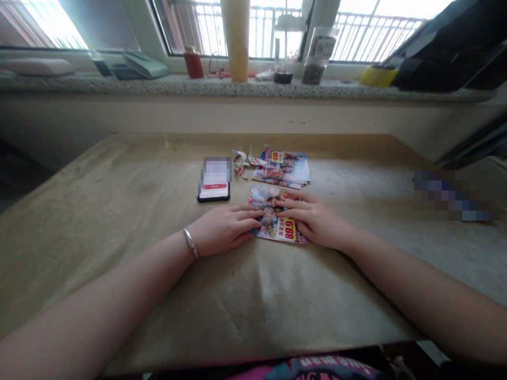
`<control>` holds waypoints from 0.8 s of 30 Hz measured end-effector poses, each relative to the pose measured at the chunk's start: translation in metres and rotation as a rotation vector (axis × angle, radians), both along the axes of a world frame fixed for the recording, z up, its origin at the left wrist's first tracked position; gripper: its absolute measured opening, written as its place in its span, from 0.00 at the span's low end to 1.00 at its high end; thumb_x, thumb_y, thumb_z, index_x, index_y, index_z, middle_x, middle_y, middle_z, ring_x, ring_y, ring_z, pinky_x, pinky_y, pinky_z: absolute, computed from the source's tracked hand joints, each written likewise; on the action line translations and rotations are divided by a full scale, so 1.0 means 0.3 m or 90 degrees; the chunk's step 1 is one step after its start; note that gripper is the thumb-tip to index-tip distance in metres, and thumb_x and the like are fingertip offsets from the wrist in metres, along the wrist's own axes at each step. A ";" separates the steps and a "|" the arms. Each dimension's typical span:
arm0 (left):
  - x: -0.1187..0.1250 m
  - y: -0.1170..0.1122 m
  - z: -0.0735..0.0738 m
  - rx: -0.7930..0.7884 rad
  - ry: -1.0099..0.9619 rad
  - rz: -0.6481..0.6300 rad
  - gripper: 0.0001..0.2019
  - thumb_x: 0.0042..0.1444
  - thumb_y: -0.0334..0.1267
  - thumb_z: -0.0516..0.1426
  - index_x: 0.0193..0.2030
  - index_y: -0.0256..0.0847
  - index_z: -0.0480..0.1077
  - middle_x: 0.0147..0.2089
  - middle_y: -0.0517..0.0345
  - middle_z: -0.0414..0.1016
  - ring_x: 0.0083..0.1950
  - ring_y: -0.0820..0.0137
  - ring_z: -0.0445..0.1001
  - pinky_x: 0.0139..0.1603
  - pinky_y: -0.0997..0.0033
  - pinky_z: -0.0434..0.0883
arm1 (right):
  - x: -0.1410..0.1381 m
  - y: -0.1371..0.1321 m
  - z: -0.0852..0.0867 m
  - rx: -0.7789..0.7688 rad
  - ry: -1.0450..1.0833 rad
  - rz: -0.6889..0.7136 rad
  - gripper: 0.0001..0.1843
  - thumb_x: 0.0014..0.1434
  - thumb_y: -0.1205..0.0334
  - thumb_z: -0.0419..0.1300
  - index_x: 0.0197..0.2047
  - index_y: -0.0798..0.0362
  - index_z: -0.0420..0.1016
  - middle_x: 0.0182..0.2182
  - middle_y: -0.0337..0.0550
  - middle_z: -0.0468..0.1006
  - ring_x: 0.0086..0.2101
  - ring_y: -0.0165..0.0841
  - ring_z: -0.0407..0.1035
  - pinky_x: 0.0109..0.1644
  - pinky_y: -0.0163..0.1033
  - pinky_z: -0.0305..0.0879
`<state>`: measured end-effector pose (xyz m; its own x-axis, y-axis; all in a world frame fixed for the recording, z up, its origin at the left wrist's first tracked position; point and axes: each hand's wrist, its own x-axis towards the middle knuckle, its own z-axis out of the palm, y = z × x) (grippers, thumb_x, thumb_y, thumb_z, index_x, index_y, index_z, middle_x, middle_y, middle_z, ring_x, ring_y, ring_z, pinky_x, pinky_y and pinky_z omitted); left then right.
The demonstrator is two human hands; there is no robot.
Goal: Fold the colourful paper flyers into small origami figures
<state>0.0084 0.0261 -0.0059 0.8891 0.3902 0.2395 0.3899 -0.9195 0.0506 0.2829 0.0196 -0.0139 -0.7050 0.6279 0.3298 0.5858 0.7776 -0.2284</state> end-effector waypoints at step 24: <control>-0.021 0.017 0.011 0.068 -0.014 0.013 0.14 0.63 0.34 0.49 0.50 0.40 0.72 0.53 0.55 0.76 0.53 0.66 0.74 0.52 0.65 0.74 | 0.023 -0.004 0.024 -0.080 0.000 0.121 0.27 0.55 0.52 0.63 0.57 0.50 0.70 0.57 0.49 0.71 0.58 0.41 0.62 0.63 0.52 0.57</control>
<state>0.0020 0.0311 -0.0025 0.8752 0.3793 0.3004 0.4086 -0.9119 -0.0390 0.2899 0.0186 -0.0066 -0.8148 0.5199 0.2564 0.4315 0.8393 -0.3307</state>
